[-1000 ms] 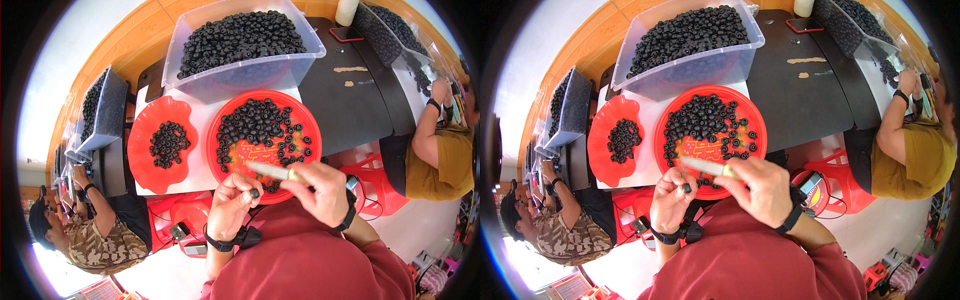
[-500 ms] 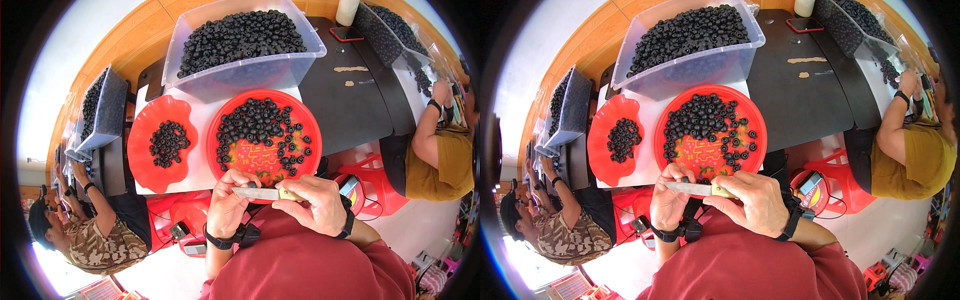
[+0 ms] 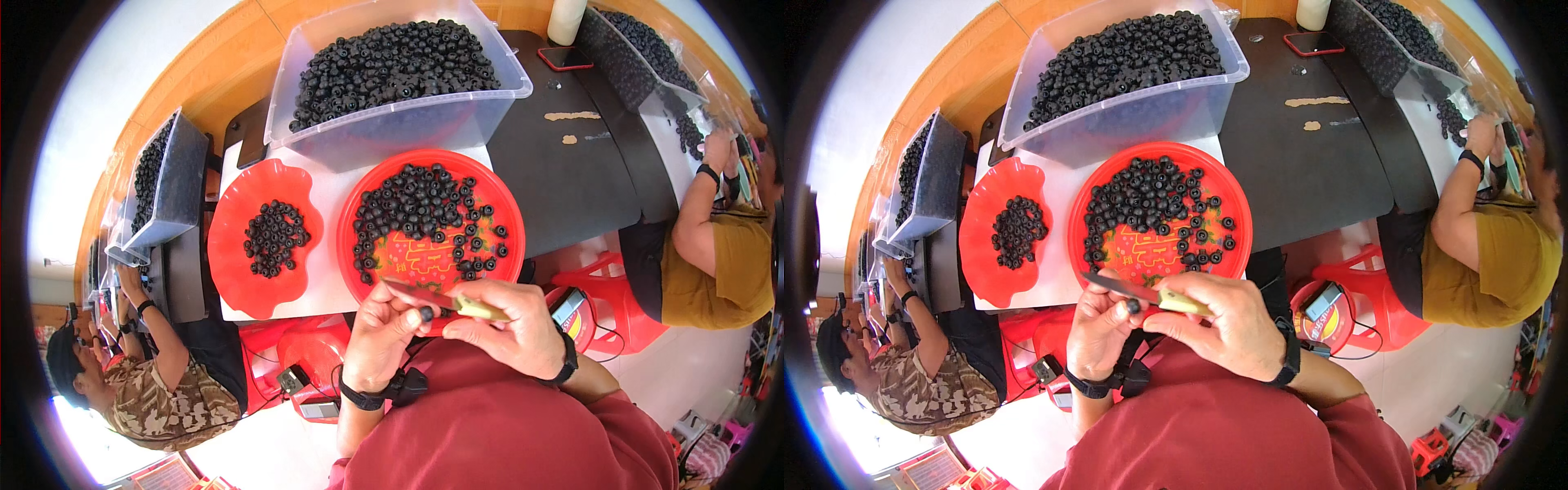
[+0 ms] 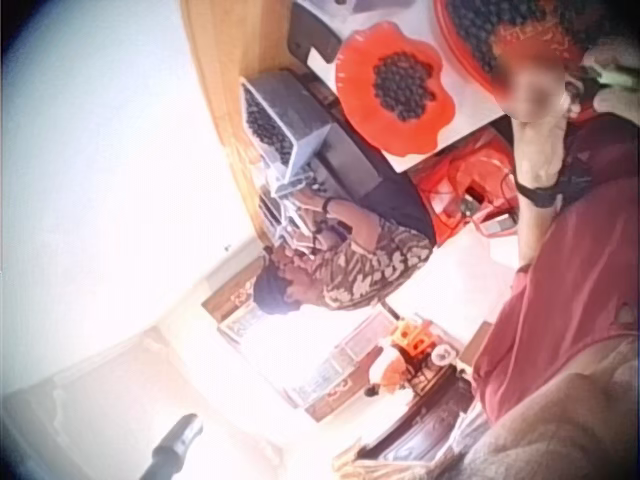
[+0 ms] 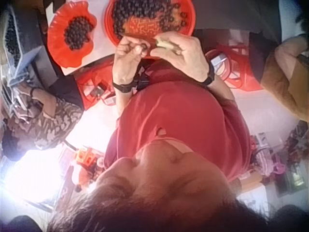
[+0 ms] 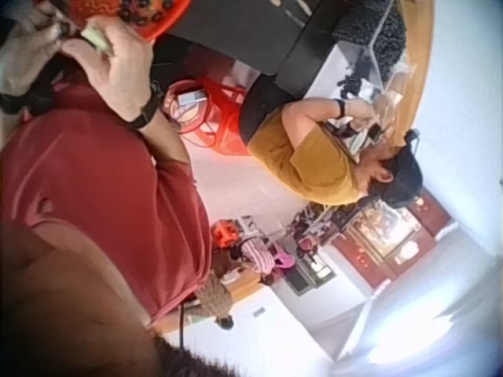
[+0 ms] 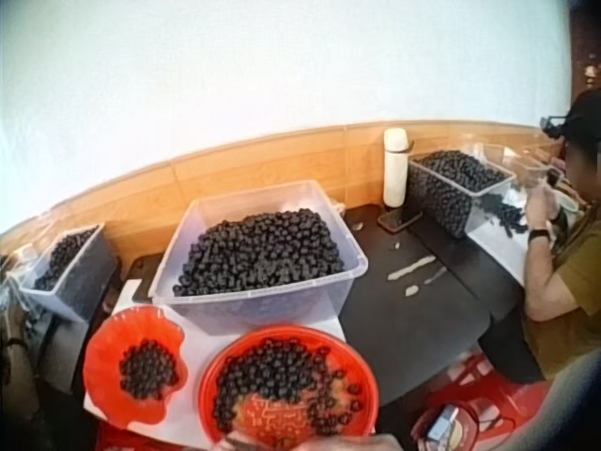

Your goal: Peeling and prepping small dark fruits using a paring knife at a table with other workers.

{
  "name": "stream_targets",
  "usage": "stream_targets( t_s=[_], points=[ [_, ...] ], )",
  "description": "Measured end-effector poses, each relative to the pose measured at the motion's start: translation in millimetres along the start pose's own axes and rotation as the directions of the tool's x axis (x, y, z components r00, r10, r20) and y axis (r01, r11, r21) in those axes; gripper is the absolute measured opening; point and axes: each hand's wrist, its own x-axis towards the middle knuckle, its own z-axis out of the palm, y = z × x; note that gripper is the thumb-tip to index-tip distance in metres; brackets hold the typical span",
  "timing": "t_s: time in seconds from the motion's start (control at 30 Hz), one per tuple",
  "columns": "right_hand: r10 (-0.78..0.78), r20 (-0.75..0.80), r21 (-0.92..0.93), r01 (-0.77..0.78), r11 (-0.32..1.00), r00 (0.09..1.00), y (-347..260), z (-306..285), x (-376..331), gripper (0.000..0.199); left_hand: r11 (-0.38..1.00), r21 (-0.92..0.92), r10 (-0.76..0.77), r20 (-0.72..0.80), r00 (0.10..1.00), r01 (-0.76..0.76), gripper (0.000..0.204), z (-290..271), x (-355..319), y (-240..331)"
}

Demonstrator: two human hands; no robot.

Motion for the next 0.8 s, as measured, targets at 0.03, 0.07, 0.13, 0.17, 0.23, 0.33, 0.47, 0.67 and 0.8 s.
stream_targets(
  t_s=[0.03,0.07,0.13,0.17,0.23,0.33,0.47,0.67,0.8],
  points=[
    [-0.019,0.005,0.07,0.019,0.997,1.0,3.1,5.3,0.6,0.03,1.0,-0.026,-0.003,0.019,1.0,0.003,0.025,0.1,0.7,-5.4],
    [-0.019,0.026,0.063,0.017,0.998,0.999,0.5,4.9,3.3,0.029,0.999,-0.022,-0.023,0.04,0.999,0.024,0.026,2.2,2.2,-6.0],
    [0.014,0.07,0.073,-0.019,0.997,0.997,-2.5,5.5,5.5,0.027,0.999,-0.016,-0.031,0.053,0.998,0.032,0.027,4.1,2.0,-5.8],
    [0.052,0.109,0.079,-0.06,0.995,0.993,-3.3,5.9,6.3,0.025,0.998,-0.022,-0.054,0.053,0.997,0.056,0.028,4.8,1.8,-6.0],
    [0.062,0.131,0.154,-0.082,0.985,0.989,-0.9,7.6,5.5,0.022,0.997,-0.027,-0.069,0.05,0.996,0.07,0.029,4.5,1.9,-7.0],
    [0.081,0.182,0.267,-0.129,0.955,0.98,-1.2,5.8,6.4,0.017,0.994,-0.036,-0.102,0.09,0.991,0.106,0.027,1.6,1.9,-7.9],
    [0.096,0.22,0.321,-0.165,0.933,0.971,-1.5,1.4,7.2,0.015,0.991,-0.062,-0.112,0.1,0.989,0.118,0.024,1.0,4.4,-8.9],
    [-0.041,0.079,-0.064,0.046,0.997,0.996,-5.9,-0.8,2.4,0.029,0.991,-0.106,-0.075,0.05,0.996,0.08,0.023,-3.9,0.6,-7.7],
    [-0.153,0.036,-0.276,0.157,0.948,0.988,-7.2,-1.2,-4.2,0.035,0.987,-0.157,0.043,0.002,0.999,-0.042,0.015,-6.7,0.7,-1.5]
  ],
)
